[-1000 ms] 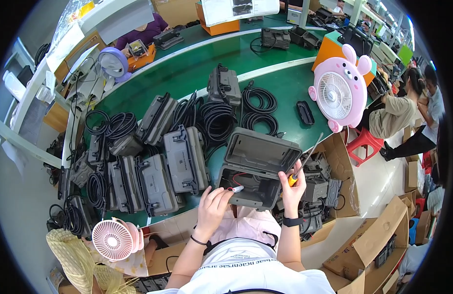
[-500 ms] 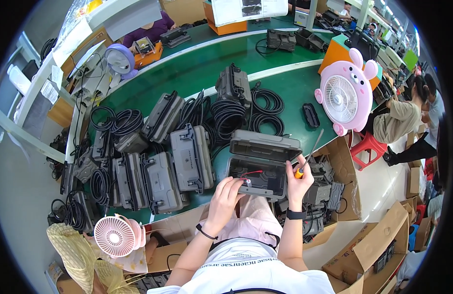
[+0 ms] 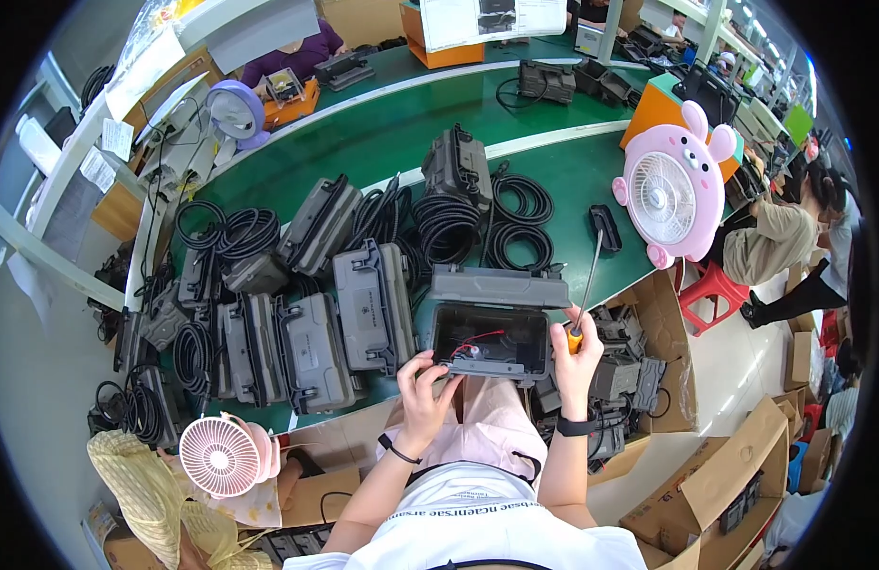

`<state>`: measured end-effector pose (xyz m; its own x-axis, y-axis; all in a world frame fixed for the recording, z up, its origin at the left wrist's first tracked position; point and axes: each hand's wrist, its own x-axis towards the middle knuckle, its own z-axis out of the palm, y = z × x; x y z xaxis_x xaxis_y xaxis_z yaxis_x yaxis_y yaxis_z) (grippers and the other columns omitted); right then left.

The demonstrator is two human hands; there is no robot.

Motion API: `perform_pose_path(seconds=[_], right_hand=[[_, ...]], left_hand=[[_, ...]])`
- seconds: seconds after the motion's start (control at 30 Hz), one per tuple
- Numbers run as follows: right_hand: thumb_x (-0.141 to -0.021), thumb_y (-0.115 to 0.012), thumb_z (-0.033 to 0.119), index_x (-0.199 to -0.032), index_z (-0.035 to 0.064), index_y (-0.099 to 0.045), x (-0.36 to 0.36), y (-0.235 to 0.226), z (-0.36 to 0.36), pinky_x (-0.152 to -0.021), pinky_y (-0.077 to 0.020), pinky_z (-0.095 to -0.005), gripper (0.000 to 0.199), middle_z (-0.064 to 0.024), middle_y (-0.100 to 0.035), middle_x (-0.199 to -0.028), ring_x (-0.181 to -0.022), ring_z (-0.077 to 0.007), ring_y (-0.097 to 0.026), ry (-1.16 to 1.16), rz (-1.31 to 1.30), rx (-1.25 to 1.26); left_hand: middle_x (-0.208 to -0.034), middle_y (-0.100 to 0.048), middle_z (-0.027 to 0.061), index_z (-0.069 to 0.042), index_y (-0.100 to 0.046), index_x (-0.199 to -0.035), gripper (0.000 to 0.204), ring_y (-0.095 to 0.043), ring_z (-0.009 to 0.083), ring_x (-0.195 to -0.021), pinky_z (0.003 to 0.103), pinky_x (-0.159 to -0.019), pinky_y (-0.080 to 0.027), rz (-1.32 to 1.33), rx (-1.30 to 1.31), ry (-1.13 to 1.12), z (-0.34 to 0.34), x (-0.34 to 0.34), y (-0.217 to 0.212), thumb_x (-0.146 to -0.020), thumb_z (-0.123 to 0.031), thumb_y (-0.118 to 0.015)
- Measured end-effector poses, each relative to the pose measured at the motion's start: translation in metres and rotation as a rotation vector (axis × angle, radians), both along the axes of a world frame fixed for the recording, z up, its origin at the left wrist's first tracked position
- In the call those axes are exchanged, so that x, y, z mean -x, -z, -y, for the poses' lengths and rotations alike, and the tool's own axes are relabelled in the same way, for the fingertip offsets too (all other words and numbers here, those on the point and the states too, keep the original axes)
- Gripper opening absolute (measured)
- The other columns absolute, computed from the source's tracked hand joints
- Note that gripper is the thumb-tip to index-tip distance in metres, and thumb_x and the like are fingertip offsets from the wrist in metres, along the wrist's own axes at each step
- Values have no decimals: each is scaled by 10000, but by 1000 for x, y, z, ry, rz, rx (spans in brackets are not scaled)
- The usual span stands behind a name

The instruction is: Assembling battery packs by connecting internal wires and housing components into a plastic protective case.

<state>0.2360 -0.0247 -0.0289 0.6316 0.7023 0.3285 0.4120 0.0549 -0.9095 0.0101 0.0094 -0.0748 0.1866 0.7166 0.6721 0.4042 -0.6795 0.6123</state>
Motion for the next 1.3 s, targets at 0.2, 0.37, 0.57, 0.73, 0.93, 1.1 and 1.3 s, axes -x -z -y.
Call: perform_pose_path(seconds=[0.2, 0.37, 0.57, 0.73, 0.93, 1.1, 1.3], right_hand=[[-889, -611, 152, -1107, 2, -588, 1, 2, 1, -491, -354, -173, 266, 14, -574, -872, -570, -16, -432, -85, -62, -63], [-854, -664, 472, -1042, 3, -597, 8, -6, 1, -625, -389, -207, 510, -97, -670, -1173, -666, -48, -409, -56, -123, -18], [-856, -659, 482, -1030, 1, -601, 3, 1, 2, -600, -377, -217, 515, -79, -679, -1149, -659, -51, -402, -63, -127, -29], [-927, -604, 253, -1085, 7, -594, -1, 5, 3, -462, -339, -167, 292, 34, -519, -790, -538, -14, -410, -30, -72, -10], [-898, -623, 179, -1075, 11, -612, 4, -6, 5, -506, -369, -195, 245, 17, -585, -769, -565, -33, -440, 7, -274, -14], [-895, -619, 150, -1074, 15, -611, 0, -1, 5, -485, -379, -184, 224, 15, -597, -793, -547, -22, -449, -10, -269, -16], [-894, -615, 138, -1101, 17, -599, -5, 3, 6, -502, -392, -184, 240, -4, -632, -908, -568, -21, -456, -41, -292, 1]], left_hand=[[-1147, -378, 131, -74, -513, -1074, 473, -497, 339, -1149, 434, -931, -459, -22, -14, -17, 3, -8, 6, -703, 25, -790], [-1154, -376, 134, -90, -517, -1112, 497, -479, 371, -1156, 448, -937, -452, -52, -37, -49, 6, -10, 11, -709, 31, -779], [-1088, -432, 118, -107, -542, -1145, 485, -463, 361, -1123, 444, -935, -428, -169, -97, -59, 7, -5, 10, -731, 23, -760], [-1090, -425, 112, -124, -563, -1144, 477, -460, 346, -1120, 433, -928, -438, -64, -49, -2, 4, -5, 20, -732, 10, -761], [-1087, -419, 106, -138, -572, -1147, 470, -475, 348, -1111, 431, -925, -441, -100, -65, 15, 2, -5, 19, -738, 1, -758], [-1087, -418, 103, -141, -579, -1142, 464, -481, 347, -1105, 427, -923, -441, -120, -75, 16, 2, -5, 17, -738, -5, -760], [-1069, -427, 93, -154, -583, -1140, 456, -481, 340, -1099, 428, -920, -441, -135, -85, 8, 2, -4, 14, -742, -17, -758]])
